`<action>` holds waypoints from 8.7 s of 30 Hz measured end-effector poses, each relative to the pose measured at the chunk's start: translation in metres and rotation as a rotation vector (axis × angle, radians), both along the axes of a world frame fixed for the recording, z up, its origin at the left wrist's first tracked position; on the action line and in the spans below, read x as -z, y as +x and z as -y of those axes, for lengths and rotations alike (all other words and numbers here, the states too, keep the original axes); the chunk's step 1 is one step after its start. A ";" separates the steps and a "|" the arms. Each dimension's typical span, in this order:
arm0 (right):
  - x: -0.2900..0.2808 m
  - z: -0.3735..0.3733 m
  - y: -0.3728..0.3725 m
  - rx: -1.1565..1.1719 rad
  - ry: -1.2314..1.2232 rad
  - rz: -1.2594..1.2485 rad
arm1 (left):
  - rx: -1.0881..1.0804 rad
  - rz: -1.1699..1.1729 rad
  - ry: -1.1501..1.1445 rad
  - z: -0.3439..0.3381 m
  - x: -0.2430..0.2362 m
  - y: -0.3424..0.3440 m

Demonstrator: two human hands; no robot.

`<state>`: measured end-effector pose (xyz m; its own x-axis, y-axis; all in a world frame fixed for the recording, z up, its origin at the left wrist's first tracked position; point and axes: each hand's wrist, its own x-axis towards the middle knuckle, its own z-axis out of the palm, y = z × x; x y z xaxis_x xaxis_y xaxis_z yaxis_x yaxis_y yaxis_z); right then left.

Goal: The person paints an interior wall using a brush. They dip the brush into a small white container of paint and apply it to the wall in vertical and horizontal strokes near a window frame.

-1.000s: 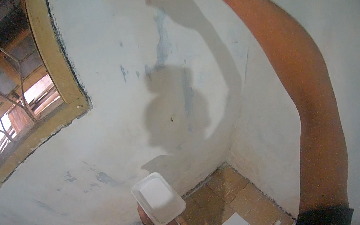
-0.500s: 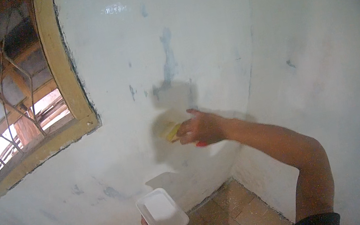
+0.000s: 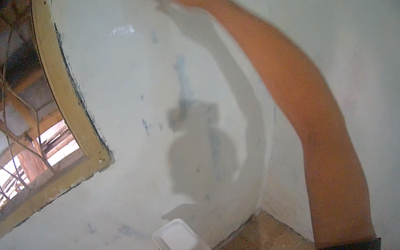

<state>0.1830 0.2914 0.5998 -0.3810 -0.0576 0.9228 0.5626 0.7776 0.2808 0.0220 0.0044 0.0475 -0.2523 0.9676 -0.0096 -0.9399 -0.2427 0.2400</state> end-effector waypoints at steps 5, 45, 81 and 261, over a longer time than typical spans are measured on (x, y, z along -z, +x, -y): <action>0.219 0.017 -0.017 -0.233 -0.936 0.094 | -0.068 -0.012 0.080 0.004 0.011 -0.008; 0.097 -0.087 0.112 -0.480 -0.308 0.512 | -0.095 -0.057 -0.120 -0.067 -0.010 0.124; 0.472 0.117 0.145 -0.472 -1.576 -0.378 | -0.085 -0.212 -0.014 -0.096 0.020 0.145; 0.420 -0.190 0.333 -0.985 -0.873 -1.319 | -0.094 -0.181 -0.063 -0.220 0.008 0.375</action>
